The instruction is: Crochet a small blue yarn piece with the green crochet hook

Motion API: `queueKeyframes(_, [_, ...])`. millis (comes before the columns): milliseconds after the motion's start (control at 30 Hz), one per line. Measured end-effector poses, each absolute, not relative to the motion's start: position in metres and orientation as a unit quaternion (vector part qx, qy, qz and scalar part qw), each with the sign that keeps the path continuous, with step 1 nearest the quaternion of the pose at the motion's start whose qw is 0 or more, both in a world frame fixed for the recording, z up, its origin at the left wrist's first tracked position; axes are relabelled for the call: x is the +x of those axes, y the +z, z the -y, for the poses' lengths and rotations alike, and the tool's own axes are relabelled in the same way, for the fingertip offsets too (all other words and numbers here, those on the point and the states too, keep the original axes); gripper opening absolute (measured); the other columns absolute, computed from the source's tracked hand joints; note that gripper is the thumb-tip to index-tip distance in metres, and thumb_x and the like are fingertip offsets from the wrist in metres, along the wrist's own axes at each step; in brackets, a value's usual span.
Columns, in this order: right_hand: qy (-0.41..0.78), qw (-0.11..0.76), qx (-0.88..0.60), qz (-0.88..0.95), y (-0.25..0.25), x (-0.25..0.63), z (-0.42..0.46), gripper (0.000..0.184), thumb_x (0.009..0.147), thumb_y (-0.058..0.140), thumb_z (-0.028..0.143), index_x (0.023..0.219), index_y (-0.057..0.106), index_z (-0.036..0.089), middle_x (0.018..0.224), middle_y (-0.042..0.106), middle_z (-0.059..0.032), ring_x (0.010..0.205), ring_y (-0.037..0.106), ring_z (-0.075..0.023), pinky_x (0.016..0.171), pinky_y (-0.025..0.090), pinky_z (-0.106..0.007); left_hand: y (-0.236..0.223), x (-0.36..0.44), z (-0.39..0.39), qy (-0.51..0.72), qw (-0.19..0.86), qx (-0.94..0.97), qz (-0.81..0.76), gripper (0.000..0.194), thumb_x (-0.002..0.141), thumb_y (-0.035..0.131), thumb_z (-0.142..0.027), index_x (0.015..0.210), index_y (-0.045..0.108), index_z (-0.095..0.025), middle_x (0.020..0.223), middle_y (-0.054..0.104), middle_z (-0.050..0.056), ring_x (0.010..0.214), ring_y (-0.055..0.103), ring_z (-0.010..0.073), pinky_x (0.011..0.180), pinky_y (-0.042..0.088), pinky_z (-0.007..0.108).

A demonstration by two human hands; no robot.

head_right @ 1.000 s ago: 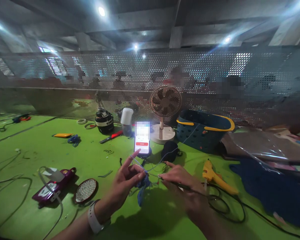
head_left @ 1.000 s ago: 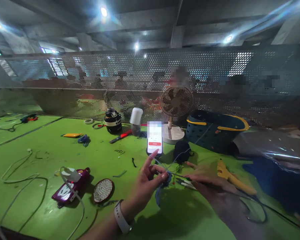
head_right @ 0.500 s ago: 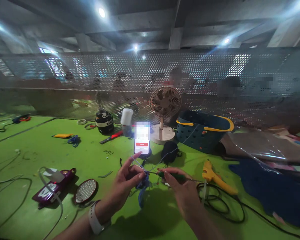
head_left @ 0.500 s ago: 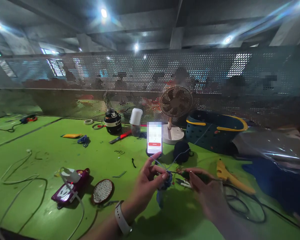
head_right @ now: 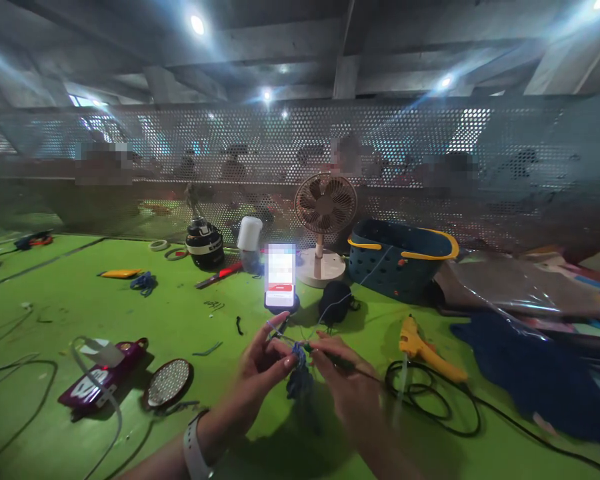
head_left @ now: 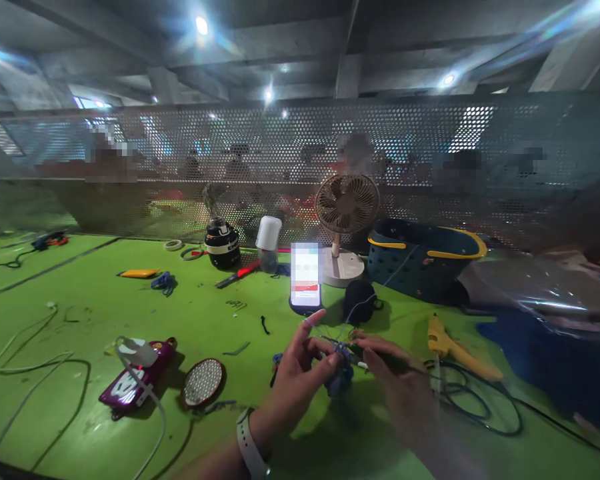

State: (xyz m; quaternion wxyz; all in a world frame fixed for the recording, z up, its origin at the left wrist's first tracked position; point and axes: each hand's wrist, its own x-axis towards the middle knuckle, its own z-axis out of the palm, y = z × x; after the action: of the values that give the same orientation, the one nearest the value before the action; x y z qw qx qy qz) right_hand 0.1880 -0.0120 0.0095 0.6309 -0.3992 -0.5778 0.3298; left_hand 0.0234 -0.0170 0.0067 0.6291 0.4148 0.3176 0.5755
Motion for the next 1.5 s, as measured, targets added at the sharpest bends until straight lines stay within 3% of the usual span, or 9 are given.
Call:
queueKeyframes(267, [0.315,0.592,-0.443,0.595,0.003,0.188,0.014,0.009,0.08,0.074,0.034,0.084,0.078,0.026,0.092,0.079,-0.0043,0.093,0.074,-0.0257,0.079,0.062,-0.037,0.018,0.019,0.015,0.556,0.59,0.459,-0.364,0.073,0.073,0.081,-0.032,0.138,0.048,-0.022,0.074,0.064,-0.001,0.066,0.055,0.0119,0.057,0.043,0.022])
queueKeyframes(367, [0.212,0.607,-0.4,0.653,0.006,0.183,0.014,0.006,0.083,0.071,0.028,0.086,0.076,0.027,0.087,0.079,-0.0031,0.085,0.074,-0.0233,0.081,0.061,-0.039,0.013,0.022,0.014,0.57,0.575,0.454,-0.372,0.079,0.076,0.08,-0.03,0.144,0.042,-0.024,0.075,0.066,0.0,0.066,0.055,0.0113,0.057,0.043,0.022])
queueKeyframes(500, [-0.038,0.549,-0.314,0.773,0.008,0.186,0.014,0.022,0.089,0.062,0.019,0.105,0.071,0.03,0.093,0.079,-0.0012,0.08,0.073,-0.0195,0.103,0.047,-0.048,0.009,0.024,0.015,0.572,0.622,0.408,-0.346,0.089,0.075,0.081,-0.028,0.15,0.032,-0.026,0.074,0.067,-0.002,0.067,0.059,0.0118,0.061,0.044,0.022])
queueKeyframes(700, [-0.175,0.496,-0.255,0.811,0.013,0.198,0.013,0.03,0.086,0.064,0.012,0.112,0.069,0.026,0.096,0.078,-0.0028,0.086,0.072,-0.0167,0.116,0.031,-0.043,0.005,0.021,0.011,0.505,0.762,0.323,-0.244,0.079,0.067,0.086,-0.023,0.137,0.052,-0.021,0.068,0.066,-0.002,0.061,0.06,0.0104,0.06,0.042,0.022])
queueKeyframes(900, [-0.046,0.519,-0.197,0.831,0.033,0.206,0.004,0.023,0.089,0.064,0.023,0.111,0.069,0.03,0.091,0.079,0.0001,0.076,0.073,-0.0164,0.103,0.047,-0.041,0.003,0.008,-0.001,0.503,0.776,0.325,-0.199,0.069,0.067,0.085,-0.016,0.13,0.059,-0.018,0.067,0.063,-0.003,0.06,0.054,0.0067,0.062,0.04,0.02])
queueKeyframes(1133, [0.116,0.552,-0.222,0.795,0.043,0.216,0.005,0.015,0.087,0.067,0.025,0.098,0.076,0.032,0.084,0.08,0.0009,0.071,0.073,-0.0196,0.101,0.048,-0.048,0.008,-0.002,-0.007,0.474,0.775,0.365,-0.2,0.064,0.071,0.082,-0.021,0.13,0.059,-0.019,0.063,0.055,-0.007,0.043,0.041,0.0038,0.043,0.034,0.018])
queueKeyframes(1300, [0.367,0.588,-0.323,0.645,0.029,0.219,0.002,0.003,0.075,0.08,0.028,0.077,0.078,0.028,0.077,0.078,-0.0013,0.079,0.073,-0.0242,0.095,0.053,-0.048,0.011,-0.004,-0.006,0.459,0.777,0.383,-0.197,0.06,0.069,0.083,-0.022,0.125,0.063,-0.017,0.068,0.056,-0.004,0.05,0.047,0.0051,0.045,0.038,0.017])
queueKeyframes(1400, [0.553,0.588,-0.37,0.461,0.013,0.21,-0.002,0.014,0.069,0.084,0.034,0.076,0.077,0.025,0.079,0.078,-0.0019,0.078,0.074,-0.0227,0.079,0.06,-0.039,0.018,-0.002,-0.002,0.471,0.755,0.4,-0.218,0.057,0.069,0.083,-0.02,0.123,0.064,-0.02,0.07,0.057,-0.004,0.053,0.048,0.005,0.049,0.039,0.018])
queueKeyframes(1500, [0.668,0.569,-0.345,0.333,0.0,0.194,-0.002,0.017,0.069,0.084,0.037,0.076,0.075,0.025,0.083,0.078,-0.0006,0.082,0.074,-0.0212,0.083,0.06,-0.039,0.02,0.001,0.002,0.504,0.692,0.437,-0.276,0.066,0.069,0.084,-0.02,0.131,0.059,-0.023,0.074,0.062,-0.003,0.061,0.053,0.007,0.058,0.043,0.019])
